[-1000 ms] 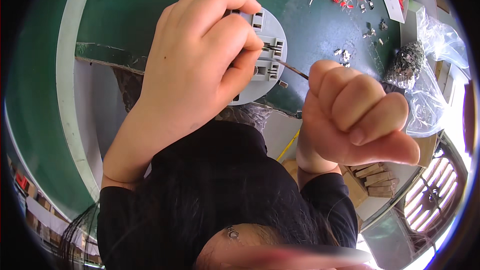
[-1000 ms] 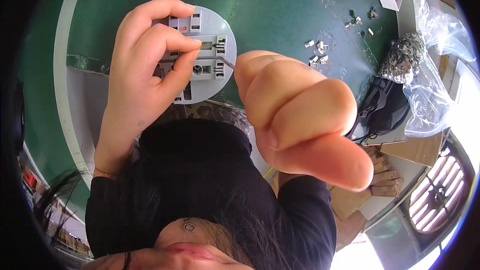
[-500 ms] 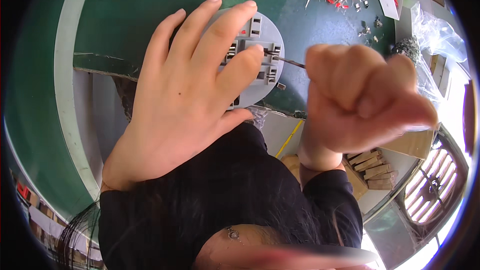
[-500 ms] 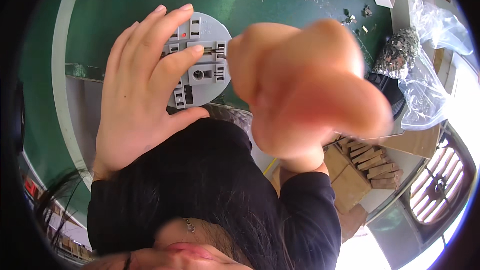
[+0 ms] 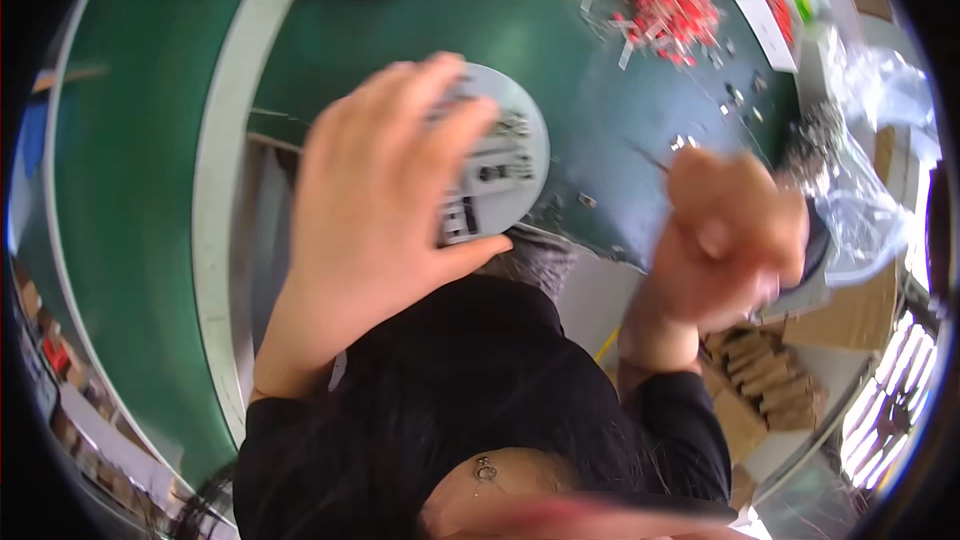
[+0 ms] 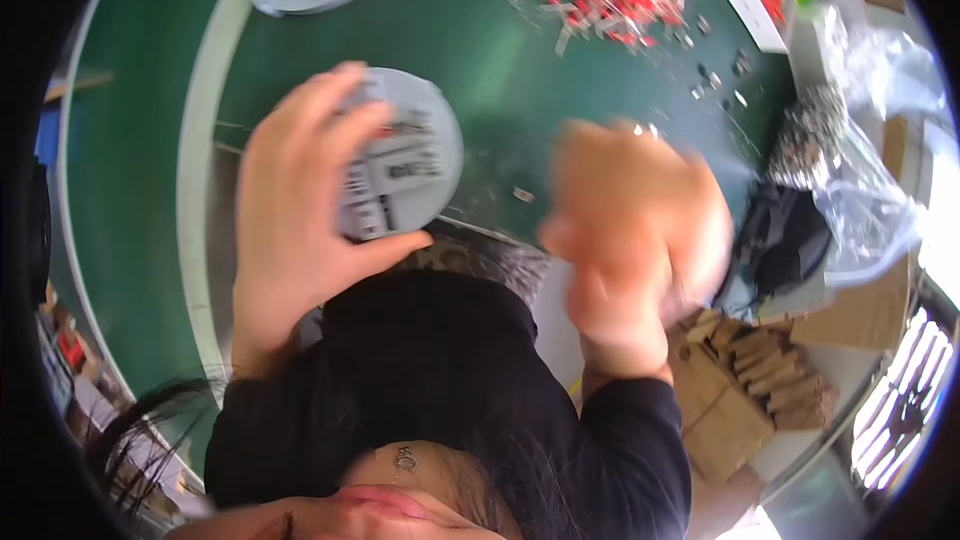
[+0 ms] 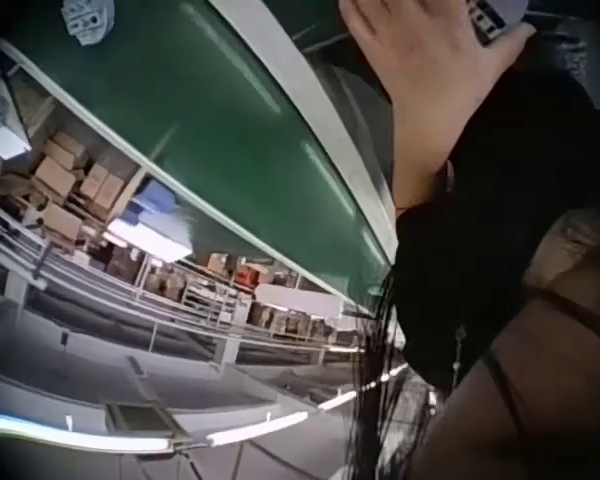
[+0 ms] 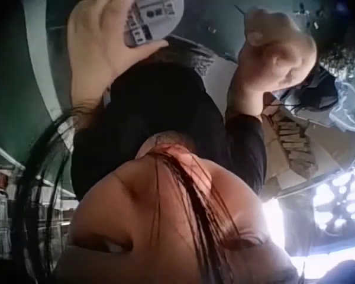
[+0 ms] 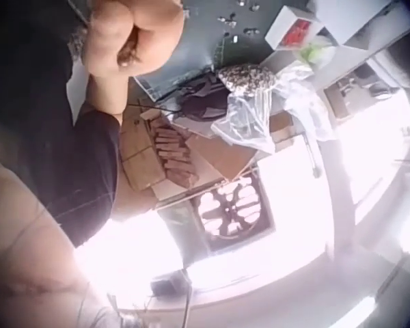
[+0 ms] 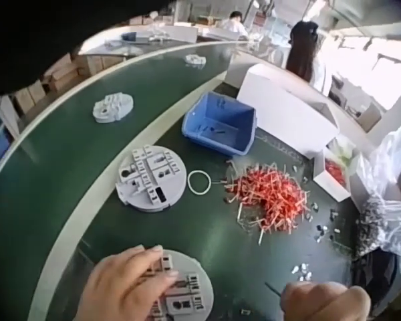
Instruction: Assembling small electronic components into a plastic housing at a factory workstation.
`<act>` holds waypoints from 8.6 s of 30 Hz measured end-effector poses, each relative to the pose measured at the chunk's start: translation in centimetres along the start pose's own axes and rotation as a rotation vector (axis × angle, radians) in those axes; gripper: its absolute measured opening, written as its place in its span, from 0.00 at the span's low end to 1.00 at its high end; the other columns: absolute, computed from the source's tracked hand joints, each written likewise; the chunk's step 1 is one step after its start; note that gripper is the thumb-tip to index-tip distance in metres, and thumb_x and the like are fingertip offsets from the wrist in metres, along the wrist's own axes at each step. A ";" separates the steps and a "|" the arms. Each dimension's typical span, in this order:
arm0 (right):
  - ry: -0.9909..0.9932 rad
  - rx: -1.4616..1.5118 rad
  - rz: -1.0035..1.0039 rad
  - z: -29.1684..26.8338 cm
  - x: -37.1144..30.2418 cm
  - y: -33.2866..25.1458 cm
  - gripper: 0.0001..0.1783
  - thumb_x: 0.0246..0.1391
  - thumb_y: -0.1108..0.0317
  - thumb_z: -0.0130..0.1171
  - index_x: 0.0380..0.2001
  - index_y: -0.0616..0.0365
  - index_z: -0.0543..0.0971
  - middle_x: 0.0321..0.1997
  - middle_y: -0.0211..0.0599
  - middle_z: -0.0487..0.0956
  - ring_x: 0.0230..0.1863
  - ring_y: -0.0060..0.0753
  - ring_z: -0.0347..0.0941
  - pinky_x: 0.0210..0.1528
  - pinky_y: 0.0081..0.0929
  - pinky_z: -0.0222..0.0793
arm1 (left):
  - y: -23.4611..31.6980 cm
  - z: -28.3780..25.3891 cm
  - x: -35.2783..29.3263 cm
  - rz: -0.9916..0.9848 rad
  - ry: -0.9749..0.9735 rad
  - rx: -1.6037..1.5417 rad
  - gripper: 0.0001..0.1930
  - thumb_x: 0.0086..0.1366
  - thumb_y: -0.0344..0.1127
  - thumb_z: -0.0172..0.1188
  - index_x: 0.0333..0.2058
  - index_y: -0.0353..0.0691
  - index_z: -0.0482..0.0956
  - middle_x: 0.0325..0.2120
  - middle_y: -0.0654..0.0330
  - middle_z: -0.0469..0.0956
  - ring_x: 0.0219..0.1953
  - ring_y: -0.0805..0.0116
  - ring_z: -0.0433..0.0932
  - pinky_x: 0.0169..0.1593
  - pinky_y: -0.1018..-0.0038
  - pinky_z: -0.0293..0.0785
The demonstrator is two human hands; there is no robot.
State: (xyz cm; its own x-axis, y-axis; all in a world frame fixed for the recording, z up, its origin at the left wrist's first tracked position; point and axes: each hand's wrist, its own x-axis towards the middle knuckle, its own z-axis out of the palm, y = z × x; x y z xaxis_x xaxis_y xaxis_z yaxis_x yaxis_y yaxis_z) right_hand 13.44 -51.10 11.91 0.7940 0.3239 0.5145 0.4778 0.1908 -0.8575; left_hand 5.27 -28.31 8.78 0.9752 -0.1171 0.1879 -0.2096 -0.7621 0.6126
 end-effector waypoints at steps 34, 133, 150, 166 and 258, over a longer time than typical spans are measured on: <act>-0.254 -0.998 0.154 -4.6 -4.1 -2.6 0.19 0.44 0.82 0.69 0.40 0.54 0.80 0.41 0.30 0.86 0.26 0.28 0.79 0.26 0.24 0.64 | 0.6 -1.1 8.5 0.540 -0.499 -0.069 0.40 0.48 0.51 0.74 0.59 0.42 0.74 0.61 0.52 0.71 0.65 0.42 0.66 0.68 0.47 0.59; -0.518 -1.012 -0.051 -4.4 -2.3 0.2 0.14 0.43 0.74 0.72 0.35 0.51 0.81 0.34 0.30 0.81 0.28 0.30 0.75 0.28 0.27 0.63 | 3.3 5.4 3.2 0.091 0.189 -0.186 0.13 0.43 0.18 0.69 0.29 0.39 0.78 0.43 0.57 0.77 0.42 0.56 0.78 0.42 0.66 0.74; -0.620 -1.213 -0.027 -2.1 -0.3 -1.3 0.15 0.35 0.74 0.71 0.31 0.51 0.82 0.34 0.29 0.81 0.25 0.32 0.73 0.28 0.29 0.64 | 3.3 5.6 3.2 0.099 0.198 -0.210 0.14 0.41 0.19 0.69 0.28 0.38 0.78 0.42 0.56 0.77 0.42 0.54 0.78 0.42 0.65 0.75; -0.310 -1.099 0.263 -7.8 -2.8 -1.7 0.23 0.47 0.84 0.64 0.47 0.51 0.85 0.42 0.34 0.84 0.30 0.24 0.76 0.28 0.19 0.65 | 2.6 4.9 3.0 0.102 -0.004 -0.235 0.10 0.54 0.16 0.64 0.33 0.35 0.77 0.53 0.49 0.76 0.55 0.53 0.78 0.49 0.69 0.78; -0.696 -1.260 0.103 -2.6 -3.5 -2.9 0.37 0.41 0.80 0.61 0.58 0.40 0.81 0.46 0.22 0.83 0.28 0.26 0.73 0.31 0.25 0.64 | 3.9 4.8 3.1 -0.026 0.101 -0.234 0.09 0.53 0.22 0.67 0.29 0.40 0.77 0.50 0.58 0.79 0.44 0.59 0.76 0.48 0.67 0.74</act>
State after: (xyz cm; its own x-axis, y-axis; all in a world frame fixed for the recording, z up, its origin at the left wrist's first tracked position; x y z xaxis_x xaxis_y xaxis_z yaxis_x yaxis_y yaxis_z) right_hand 10.28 -55.22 12.66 0.6794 0.7332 0.0307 0.7302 -0.6713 -0.1272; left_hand 7.79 -34.73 8.07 0.9710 -0.0262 0.2377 -0.2063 -0.5944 0.7772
